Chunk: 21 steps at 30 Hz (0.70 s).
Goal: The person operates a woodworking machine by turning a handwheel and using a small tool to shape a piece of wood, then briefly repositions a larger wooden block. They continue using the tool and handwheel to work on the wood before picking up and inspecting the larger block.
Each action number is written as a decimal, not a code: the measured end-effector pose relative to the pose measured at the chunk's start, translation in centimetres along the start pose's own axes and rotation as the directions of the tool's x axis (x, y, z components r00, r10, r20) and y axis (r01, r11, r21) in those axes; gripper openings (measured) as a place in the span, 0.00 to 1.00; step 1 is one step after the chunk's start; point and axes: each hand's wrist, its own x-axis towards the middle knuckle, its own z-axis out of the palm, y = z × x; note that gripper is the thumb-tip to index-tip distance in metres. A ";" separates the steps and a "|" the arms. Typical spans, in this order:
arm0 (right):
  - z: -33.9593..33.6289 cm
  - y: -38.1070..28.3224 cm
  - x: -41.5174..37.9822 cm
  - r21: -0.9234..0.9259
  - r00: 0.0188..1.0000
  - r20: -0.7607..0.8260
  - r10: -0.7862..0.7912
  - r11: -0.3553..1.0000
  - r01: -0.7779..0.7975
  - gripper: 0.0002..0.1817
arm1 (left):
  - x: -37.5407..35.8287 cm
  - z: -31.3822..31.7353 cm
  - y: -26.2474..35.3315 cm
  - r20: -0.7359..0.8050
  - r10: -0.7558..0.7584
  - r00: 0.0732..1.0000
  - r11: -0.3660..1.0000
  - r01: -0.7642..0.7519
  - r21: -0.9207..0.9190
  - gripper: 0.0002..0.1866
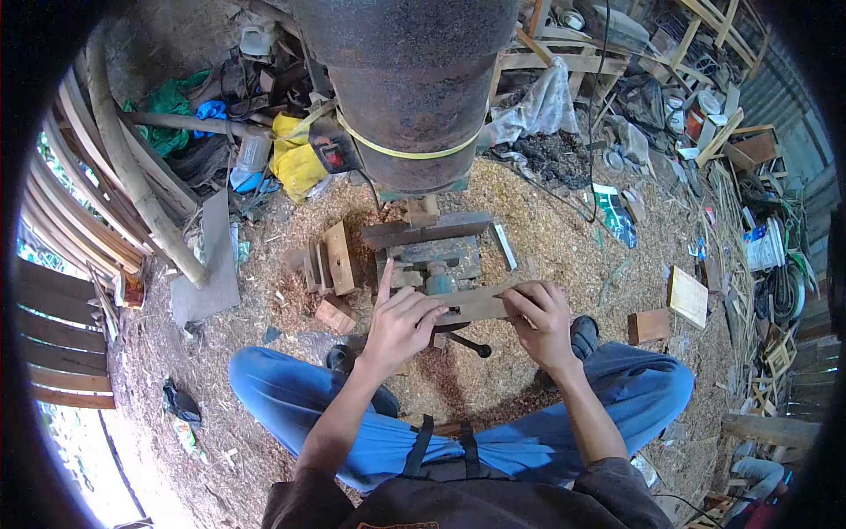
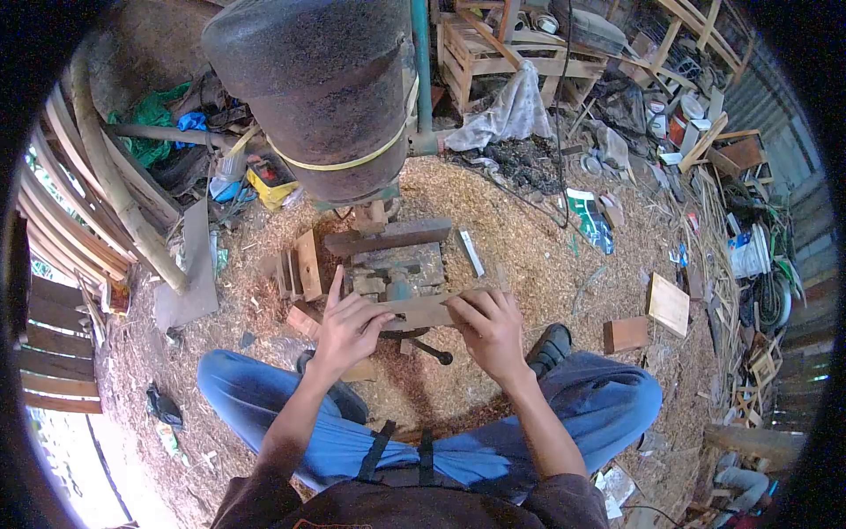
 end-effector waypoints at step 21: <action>0.6 -0.4 -1.5 0.244 0.961 0.004 0.276 0.932 -0.269 0.21 | -0.1 -0.7 -1.1 0.067 0.057 0.996 0.998 -0.055 -0.031 0.14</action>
